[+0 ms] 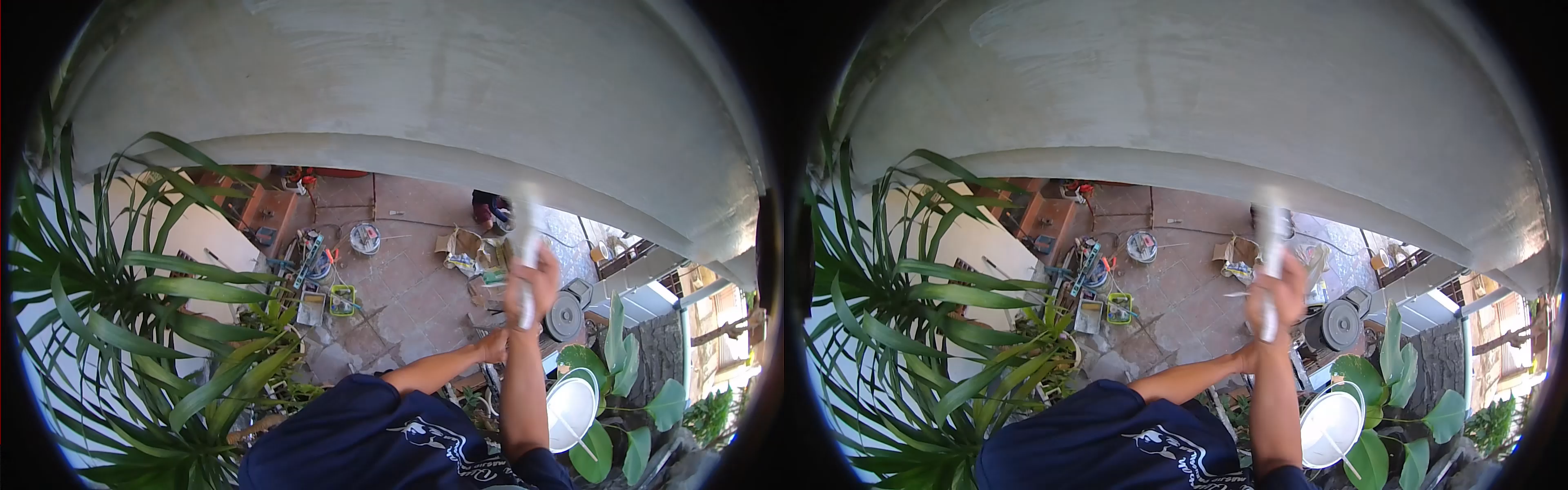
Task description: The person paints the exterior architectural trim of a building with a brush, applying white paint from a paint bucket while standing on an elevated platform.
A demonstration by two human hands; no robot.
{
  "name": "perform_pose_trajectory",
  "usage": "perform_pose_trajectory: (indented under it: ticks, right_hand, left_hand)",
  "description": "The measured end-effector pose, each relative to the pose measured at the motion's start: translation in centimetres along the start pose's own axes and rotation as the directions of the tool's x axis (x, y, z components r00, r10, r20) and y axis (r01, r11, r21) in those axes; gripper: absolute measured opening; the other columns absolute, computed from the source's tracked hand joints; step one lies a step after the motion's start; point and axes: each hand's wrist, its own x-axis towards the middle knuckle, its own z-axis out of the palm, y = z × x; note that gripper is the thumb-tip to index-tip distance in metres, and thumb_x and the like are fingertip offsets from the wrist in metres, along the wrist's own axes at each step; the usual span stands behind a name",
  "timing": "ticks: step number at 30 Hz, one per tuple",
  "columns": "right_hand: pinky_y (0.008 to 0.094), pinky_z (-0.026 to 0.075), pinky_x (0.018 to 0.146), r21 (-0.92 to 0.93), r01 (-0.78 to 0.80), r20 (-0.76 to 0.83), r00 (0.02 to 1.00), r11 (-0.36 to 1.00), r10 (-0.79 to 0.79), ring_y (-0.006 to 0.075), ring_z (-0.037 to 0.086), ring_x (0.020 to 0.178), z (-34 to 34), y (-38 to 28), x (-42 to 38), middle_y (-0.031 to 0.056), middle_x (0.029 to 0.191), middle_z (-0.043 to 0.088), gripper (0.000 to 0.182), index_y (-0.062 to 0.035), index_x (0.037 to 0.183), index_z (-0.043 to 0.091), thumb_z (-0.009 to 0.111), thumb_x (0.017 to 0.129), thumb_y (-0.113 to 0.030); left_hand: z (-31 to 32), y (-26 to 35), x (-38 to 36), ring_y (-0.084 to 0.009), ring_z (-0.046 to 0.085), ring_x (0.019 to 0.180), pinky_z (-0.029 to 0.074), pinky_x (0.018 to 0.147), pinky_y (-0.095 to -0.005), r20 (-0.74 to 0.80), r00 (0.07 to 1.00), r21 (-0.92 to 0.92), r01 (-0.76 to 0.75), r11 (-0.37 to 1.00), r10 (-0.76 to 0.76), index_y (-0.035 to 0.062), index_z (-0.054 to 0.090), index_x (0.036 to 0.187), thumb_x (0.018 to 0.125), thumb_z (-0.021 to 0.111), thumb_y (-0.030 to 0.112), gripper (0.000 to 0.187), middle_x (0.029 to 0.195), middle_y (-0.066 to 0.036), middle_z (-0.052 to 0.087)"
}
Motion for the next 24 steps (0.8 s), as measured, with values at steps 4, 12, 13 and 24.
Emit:
perform_pose_trajectory:
  ticks: [4,12,13,24]
  right_hand:
    - [0.0409,0.048,0.089,-0.434,-0.272,-0.297,0.943,0.859,0.149,0.0323,0.06,0.099,-5.8,1.7,1.1,0.0189,0.107,0.058,0.014,-0.0061,0.084,0.06,0.07,0.078,0.001]
    - [0.0394,0.053,0.077,0.102,0.014,0.135,0.99,0.995,-0.028,0.0311,0.059,0.099,9.4,-11.0,1.6,0.0212,0.116,0.052,0.022,-0.0024,0.092,0.066,0.068,0.071,0.003]
    - [0.0419,0.055,0.074,0.241,-0.102,0.267,0.963,0.965,0.035,0.0347,0.062,0.095,10.8,-12.7,1.1,0.0241,0.116,0.054,0.016,-0.0017,0.083,0.065,0.07,0.068,0.0]
    - [0.042,0.051,0.092,0.201,-0.081,0.03,0.997,0.976,0.076,0.0307,0.062,0.106,2.1,-4.6,4.9,0.0225,0.114,0.062,0.009,-0.0045,0.086,0.063,0.068,0.083,0.002]
  left_hand:
    - [-0.1,4.5,-0.9,-0.0435,0.061,0.105,0.048,0.089,-0.0457,0.01,0.997,0.373,-0.071,0.925,0.073,0.0014,0.045,0.124,0.067,0.075,0.026,0.07,0.113,-0.027,0.061]
    - [0.1,2.9,-0.3,-0.0425,0.06,0.107,0.047,0.092,-0.045,-0.008,0.997,0.013,-0.076,0.997,0.076,0.0021,0.044,0.127,0.068,0.075,0.026,0.071,0.114,-0.025,0.062]
    - [0.0,2.8,-0.3,-0.0426,0.06,0.107,0.047,0.092,-0.0451,0.001,0.996,0.05,-0.094,0.994,0.094,0.0022,0.044,0.127,0.068,0.075,0.026,0.071,0.114,-0.024,0.062]
    - [0.7,3.1,-0.2,-0.0437,0.06,0.108,0.047,0.093,-0.0459,0.02,0.984,0.229,-0.177,0.957,0.177,0.0035,0.043,0.128,0.068,0.075,0.025,0.071,0.115,-0.022,0.062]
